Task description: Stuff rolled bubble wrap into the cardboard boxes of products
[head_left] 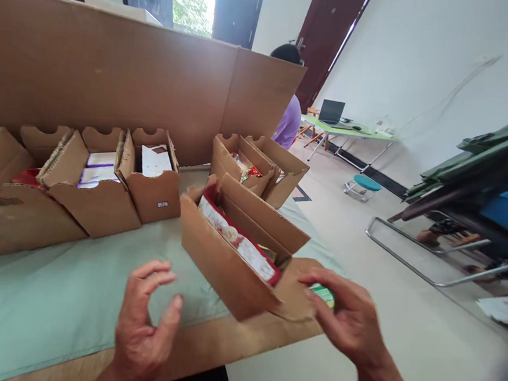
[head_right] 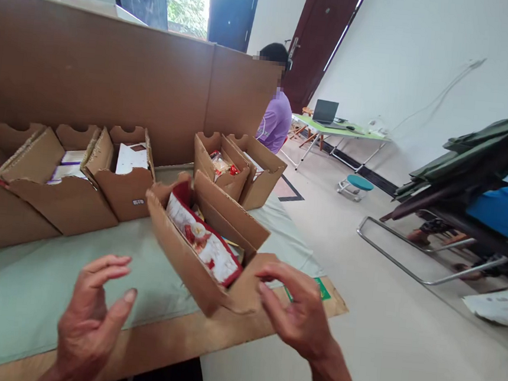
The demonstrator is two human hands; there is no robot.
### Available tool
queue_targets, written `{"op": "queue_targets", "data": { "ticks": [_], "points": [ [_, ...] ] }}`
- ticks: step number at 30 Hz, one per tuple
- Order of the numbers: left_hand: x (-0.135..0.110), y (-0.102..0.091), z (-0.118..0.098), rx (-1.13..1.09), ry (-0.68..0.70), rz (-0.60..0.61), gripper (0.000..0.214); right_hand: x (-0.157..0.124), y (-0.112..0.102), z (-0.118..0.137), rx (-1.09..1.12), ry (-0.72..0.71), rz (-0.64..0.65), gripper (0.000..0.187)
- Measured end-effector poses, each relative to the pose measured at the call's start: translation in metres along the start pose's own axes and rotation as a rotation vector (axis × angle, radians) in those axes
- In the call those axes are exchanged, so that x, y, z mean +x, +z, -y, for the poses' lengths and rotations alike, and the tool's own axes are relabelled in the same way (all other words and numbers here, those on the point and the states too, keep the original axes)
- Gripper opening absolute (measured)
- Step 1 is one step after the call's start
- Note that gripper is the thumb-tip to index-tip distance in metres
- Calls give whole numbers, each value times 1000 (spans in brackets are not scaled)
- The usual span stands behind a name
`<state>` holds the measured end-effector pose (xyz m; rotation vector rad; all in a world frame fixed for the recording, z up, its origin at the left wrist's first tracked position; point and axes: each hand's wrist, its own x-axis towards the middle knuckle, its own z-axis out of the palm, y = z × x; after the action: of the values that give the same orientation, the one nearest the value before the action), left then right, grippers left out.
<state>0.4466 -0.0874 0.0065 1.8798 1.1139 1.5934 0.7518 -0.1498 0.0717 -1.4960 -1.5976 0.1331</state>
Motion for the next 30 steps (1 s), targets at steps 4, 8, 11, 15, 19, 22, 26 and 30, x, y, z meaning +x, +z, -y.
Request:
{"op": "queue_targets", "data": {
  "ticks": [4, 8, 11, 15, 19, 22, 26, 30],
  "points": [
    [1, -6, 10, -93, -261, 120, 57, -51, -32, -34, 228, 304, -274, 65],
    [-5, 9, 17, -367, -494, 292, 67, -87, -12, -49, 387, 403, -72, 91],
    [-19, 10, 14, -508, -586, 347, 70, -101, 14, -50, 339, 453, 1, 84],
    [-45, 5, 0, -482, -589, 417, 78, -102, 36, -50, 303, 480, -58, 65],
    [-51, -1, 3, -313, -538, 330, 74, -78, 54, -48, 279, 351, 27, 55],
    [-38, -15, 24, -137, -463, 275, 63, -45, 77, -41, 300, 226, 66, 47],
    [-31, -41, 57, 84, -430, 49, 45, -9, 113, -31, 336, 100, 81, 35],
    [-41, -56, 76, 135, -450, 29, 40, 2, 135, -28, 330, 33, 117, 29]
  ]
}}
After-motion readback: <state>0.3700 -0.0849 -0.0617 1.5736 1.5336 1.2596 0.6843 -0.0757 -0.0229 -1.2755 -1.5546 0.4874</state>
